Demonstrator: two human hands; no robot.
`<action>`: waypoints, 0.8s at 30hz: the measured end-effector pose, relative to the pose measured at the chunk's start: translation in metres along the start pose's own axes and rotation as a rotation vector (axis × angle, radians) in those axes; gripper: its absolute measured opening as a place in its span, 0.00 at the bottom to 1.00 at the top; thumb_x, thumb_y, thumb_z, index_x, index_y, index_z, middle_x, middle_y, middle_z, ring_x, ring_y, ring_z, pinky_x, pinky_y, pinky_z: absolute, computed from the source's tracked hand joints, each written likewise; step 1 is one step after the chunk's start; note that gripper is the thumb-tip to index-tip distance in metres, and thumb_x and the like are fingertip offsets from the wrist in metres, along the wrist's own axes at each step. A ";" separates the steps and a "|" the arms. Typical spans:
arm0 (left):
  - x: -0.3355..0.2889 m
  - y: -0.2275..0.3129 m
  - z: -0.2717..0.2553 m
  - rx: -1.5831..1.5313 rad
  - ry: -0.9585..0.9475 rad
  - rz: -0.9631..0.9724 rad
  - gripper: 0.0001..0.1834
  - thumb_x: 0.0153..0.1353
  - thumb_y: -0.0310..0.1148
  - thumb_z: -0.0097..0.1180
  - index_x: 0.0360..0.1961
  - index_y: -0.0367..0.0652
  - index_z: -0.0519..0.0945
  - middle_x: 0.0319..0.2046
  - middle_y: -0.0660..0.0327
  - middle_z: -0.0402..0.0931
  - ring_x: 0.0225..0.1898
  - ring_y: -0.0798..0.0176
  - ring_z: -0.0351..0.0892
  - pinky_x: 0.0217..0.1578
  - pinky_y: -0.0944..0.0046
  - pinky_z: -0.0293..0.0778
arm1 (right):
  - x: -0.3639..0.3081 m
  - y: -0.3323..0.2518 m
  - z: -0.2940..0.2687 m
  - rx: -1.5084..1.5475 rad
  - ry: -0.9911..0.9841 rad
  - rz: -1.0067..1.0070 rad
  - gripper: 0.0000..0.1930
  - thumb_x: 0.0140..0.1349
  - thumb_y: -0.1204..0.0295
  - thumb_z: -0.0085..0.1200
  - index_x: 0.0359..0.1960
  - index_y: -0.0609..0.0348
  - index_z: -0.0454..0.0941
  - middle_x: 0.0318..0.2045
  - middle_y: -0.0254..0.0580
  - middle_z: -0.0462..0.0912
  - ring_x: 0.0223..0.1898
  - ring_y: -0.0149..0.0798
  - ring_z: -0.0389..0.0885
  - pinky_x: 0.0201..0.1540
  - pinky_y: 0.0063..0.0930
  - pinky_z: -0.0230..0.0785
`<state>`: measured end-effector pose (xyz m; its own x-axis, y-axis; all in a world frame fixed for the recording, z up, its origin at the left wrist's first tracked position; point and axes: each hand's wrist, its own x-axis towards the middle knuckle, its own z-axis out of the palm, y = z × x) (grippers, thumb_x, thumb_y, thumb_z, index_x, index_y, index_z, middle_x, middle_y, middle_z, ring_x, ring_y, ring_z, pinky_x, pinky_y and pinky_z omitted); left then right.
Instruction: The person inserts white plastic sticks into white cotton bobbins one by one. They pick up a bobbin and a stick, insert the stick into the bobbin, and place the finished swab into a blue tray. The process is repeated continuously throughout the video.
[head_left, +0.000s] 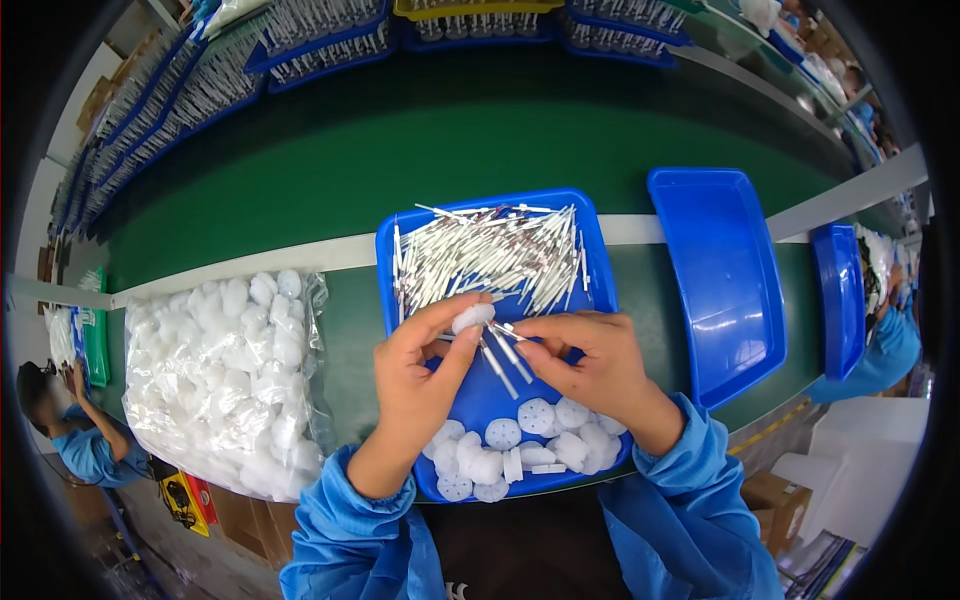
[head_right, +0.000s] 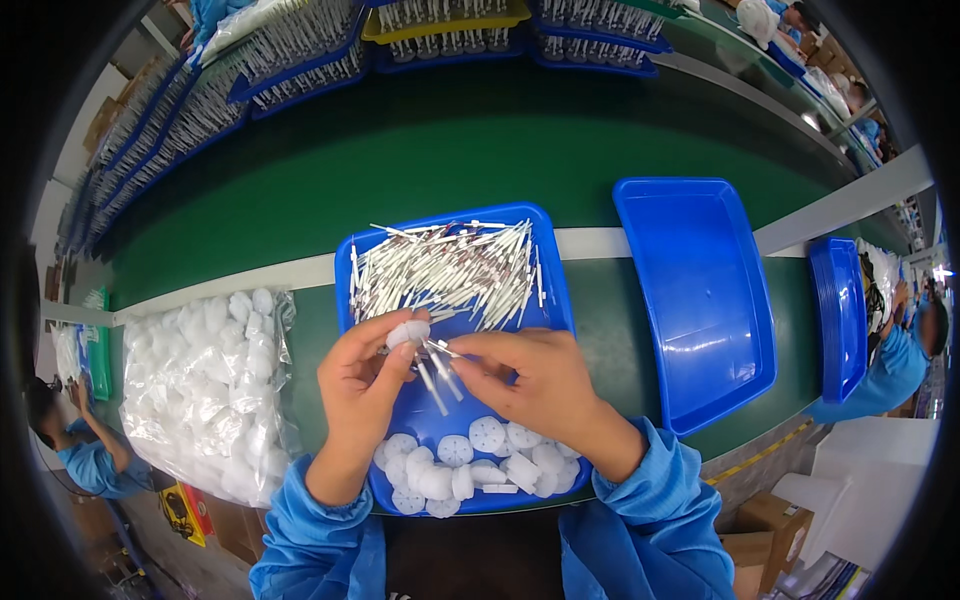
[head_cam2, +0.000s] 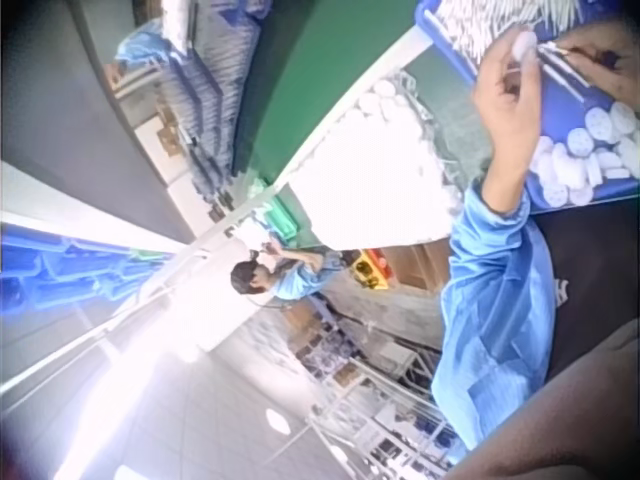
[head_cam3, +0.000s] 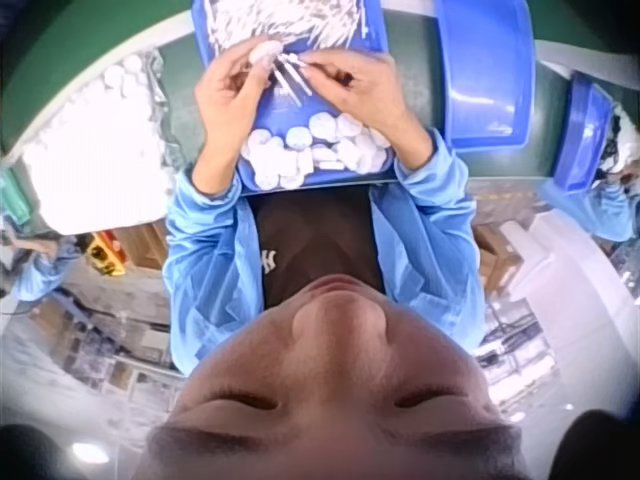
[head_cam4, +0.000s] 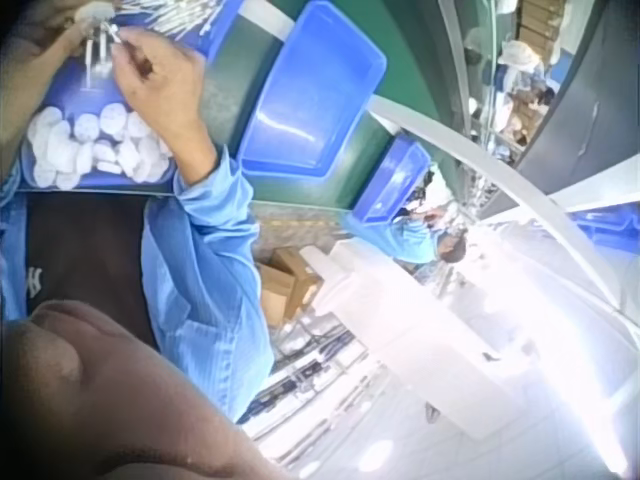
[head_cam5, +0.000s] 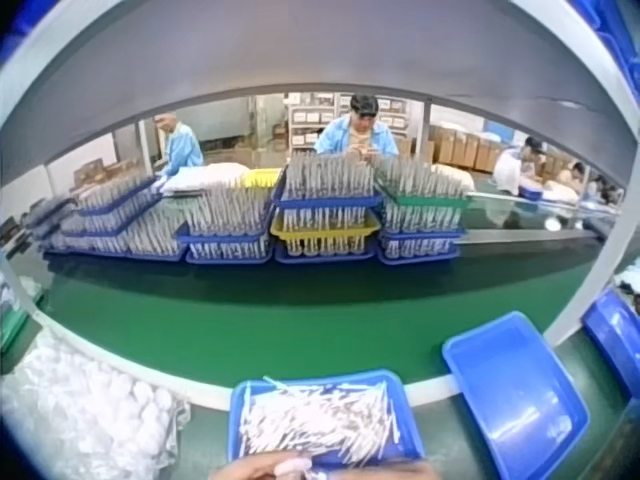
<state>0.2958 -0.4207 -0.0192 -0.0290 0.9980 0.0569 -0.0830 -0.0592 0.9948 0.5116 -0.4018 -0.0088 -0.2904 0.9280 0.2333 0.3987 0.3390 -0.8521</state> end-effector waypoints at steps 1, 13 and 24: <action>0.000 0.000 0.000 0.033 0.014 0.015 0.17 0.71 0.19 0.65 0.60 0.37 0.87 0.54 0.52 0.90 0.50 0.67 0.89 0.40 0.71 0.85 | 0.000 -0.001 0.001 0.000 0.008 0.007 0.10 0.61 0.71 0.74 0.44 0.51 0.93 0.20 0.36 0.86 0.21 0.34 0.85 0.26 0.28 0.74; 0.002 0.004 0.004 0.559 0.014 0.267 0.20 0.63 0.17 0.68 0.56 0.41 0.91 0.41 0.54 0.89 0.36 0.62 0.86 0.36 0.67 0.83 | 0.002 -0.004 0.001 -0.047 -0.026 0.073 0.11 0.67 0.58 0.68 0.41 0.49 0.89 0.22 0.38 0.86 0.25 0.47 0.87 0.28 0.40 0.76; -0.002 -0.001 0.010 0.830 -0.056 0.508 0.18 0.62 0.18 0.68 0.54 0.35 0.90 0.31 0.54 0.86 0.27 0.58 0.80 0.29 0.58 0.75 | -0.002 0.012 0.002 -0.013 -0.057 0.068 0.12 0.70 0.59 0.67 0.35 0.52 0.89 0.23 0.40 0.88 0.25 0.48 0.87 0.30 0.41 0.77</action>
<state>0.3064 -0.4224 -0.0197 0.1814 0.8591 0.4785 0.6552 -0.4685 0.5926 0.5157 -0.3999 -0.0202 -0.3114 0.9388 0.1472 0.4302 0.2774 -0.8591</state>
